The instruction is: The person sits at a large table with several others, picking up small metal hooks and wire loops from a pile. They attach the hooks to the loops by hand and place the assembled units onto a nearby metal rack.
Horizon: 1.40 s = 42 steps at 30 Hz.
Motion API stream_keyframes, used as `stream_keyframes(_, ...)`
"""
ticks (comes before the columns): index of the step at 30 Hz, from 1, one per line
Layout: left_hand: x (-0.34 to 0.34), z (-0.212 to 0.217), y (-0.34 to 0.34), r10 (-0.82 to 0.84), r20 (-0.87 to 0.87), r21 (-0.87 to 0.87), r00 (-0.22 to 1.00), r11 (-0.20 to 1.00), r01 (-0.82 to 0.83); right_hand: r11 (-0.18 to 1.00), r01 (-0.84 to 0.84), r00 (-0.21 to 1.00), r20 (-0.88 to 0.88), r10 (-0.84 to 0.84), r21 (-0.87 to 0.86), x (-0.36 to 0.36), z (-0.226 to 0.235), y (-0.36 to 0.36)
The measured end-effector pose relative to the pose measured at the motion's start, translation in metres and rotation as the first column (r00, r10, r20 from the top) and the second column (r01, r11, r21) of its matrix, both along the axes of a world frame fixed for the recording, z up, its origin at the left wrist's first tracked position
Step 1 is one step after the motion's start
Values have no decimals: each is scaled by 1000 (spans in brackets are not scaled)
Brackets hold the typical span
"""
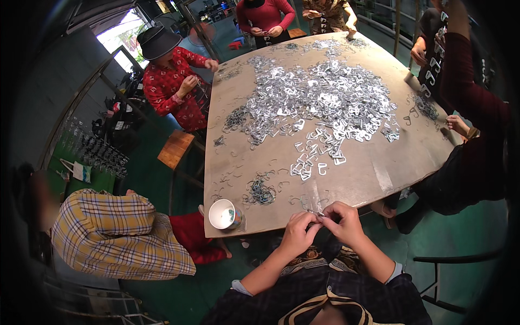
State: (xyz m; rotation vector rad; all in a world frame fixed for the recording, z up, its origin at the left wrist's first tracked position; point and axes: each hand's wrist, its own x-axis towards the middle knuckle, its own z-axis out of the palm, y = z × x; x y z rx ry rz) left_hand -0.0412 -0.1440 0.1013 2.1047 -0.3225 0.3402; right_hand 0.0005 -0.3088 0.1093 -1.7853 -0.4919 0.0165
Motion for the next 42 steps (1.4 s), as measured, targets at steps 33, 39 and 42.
stream_keyframes(33, 99, -27, 127, 415, 217, 556, 883, 692, -462, 1000, -7, 998, 68, 8, -22, -21, -12, 3)
stream_keyframes(39, 110, -74, 116, 197, 210, 616, 958, 734, -286, 1000, 2, 998, 56, -1, -14, -25, -15, 3)
stream_keyframes(42, 113, -75, 116, 187, 211, 654, 959, 703, -280, 1000, 7, 999, 54, -6, -8, -27, -19, 1)
